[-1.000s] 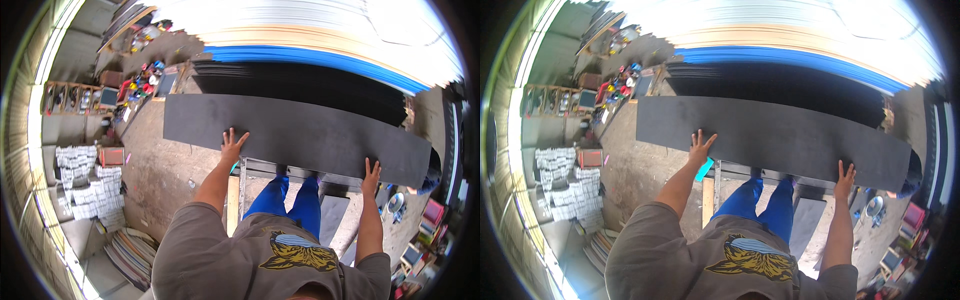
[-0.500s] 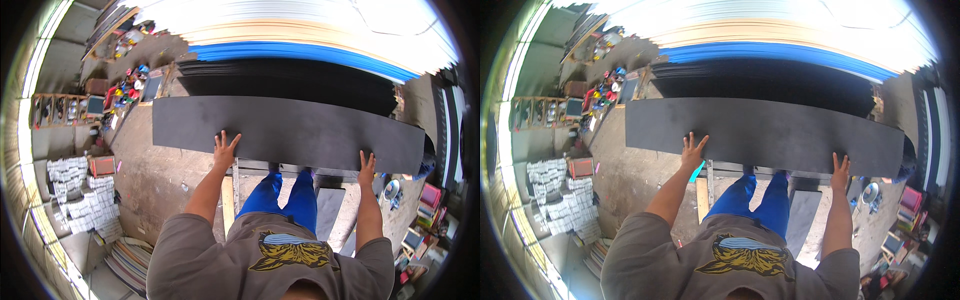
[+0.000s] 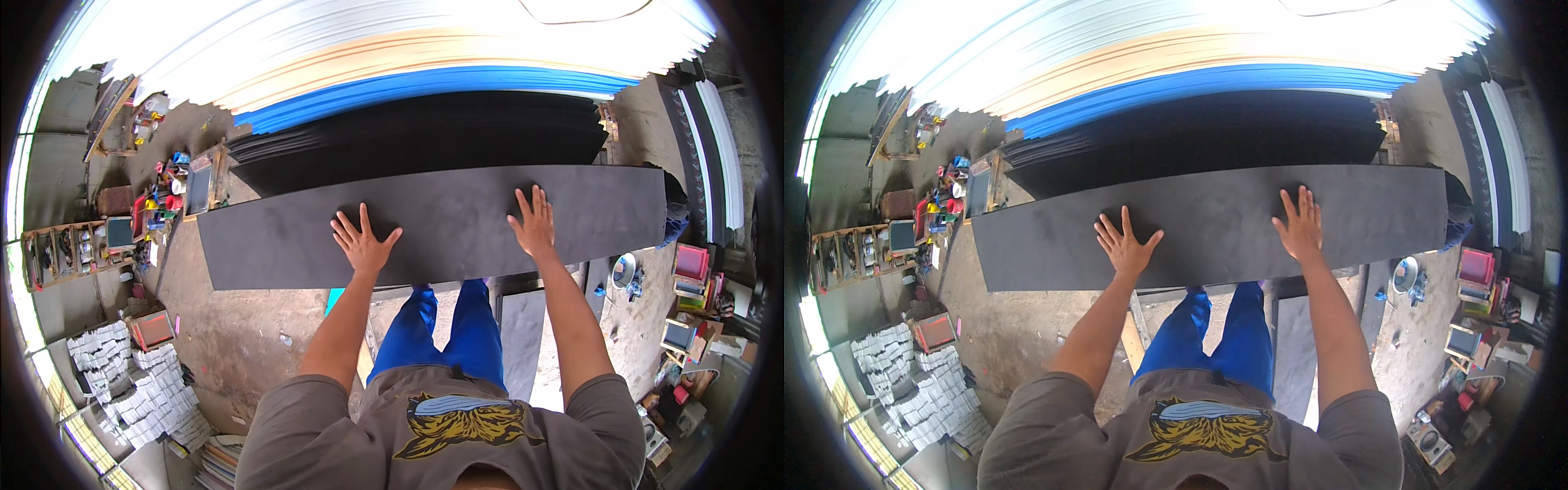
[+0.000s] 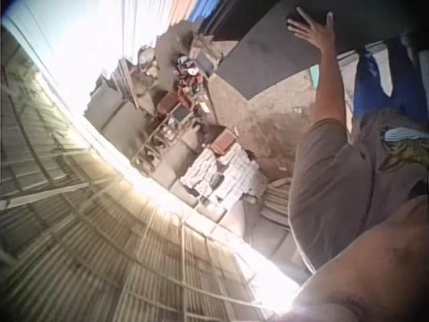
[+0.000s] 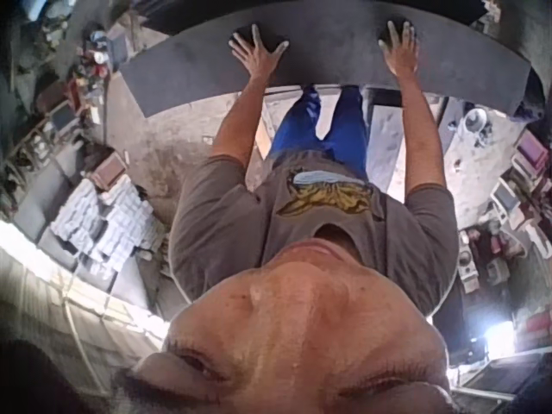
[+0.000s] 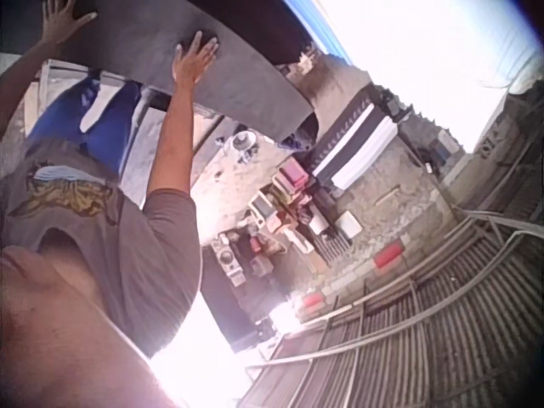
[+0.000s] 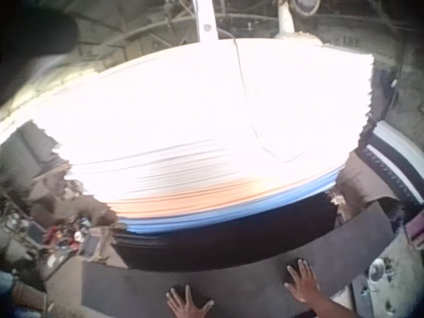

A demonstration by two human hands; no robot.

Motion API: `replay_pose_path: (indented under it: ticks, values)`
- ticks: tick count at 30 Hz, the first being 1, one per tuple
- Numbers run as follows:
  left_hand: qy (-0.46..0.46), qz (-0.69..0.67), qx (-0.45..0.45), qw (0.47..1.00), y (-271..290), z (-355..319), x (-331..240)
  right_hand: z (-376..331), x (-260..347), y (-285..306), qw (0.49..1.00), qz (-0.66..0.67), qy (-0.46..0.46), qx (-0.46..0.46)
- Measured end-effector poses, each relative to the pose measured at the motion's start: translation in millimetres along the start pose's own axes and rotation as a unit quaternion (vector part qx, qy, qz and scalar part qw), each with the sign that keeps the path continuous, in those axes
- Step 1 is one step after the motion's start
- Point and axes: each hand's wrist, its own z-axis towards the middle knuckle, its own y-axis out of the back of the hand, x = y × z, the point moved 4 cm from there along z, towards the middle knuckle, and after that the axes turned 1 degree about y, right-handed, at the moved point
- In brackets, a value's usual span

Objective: The person repeatedly picks up long dark rectangular panels from the floor and places them onto a growing stack. The person handles the panels one at a time, lifting and aligning them before adding them to the pile.

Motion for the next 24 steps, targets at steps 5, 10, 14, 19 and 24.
replay_pose_path:
  ticks: [5,10,14,19,24]
  values:
    - [0.159,0.009,-0.007,0.987,-6,12,-43,41,25,9,1.0,0.005,0.022,-0.02]
    - [0.18,0.021,0.001,0.983,-10,9,-39,83,23,25,0.99,0.05,0.101,-0.079]
    - [0.169,0.05,-0.008,0.984,-15,6,-38,99,36,23,0.982,0.094,0.136,-0.097]
    - [0.172,0.057,-0.005,0.983,-16,5,-33,106,40,22,0.978,0.086,0.16,-0.103]
    - [0.162,0.061,-0.02,0.985,-19,2,-30,107,43,28,0.986,0.059,0.148,-0.051]
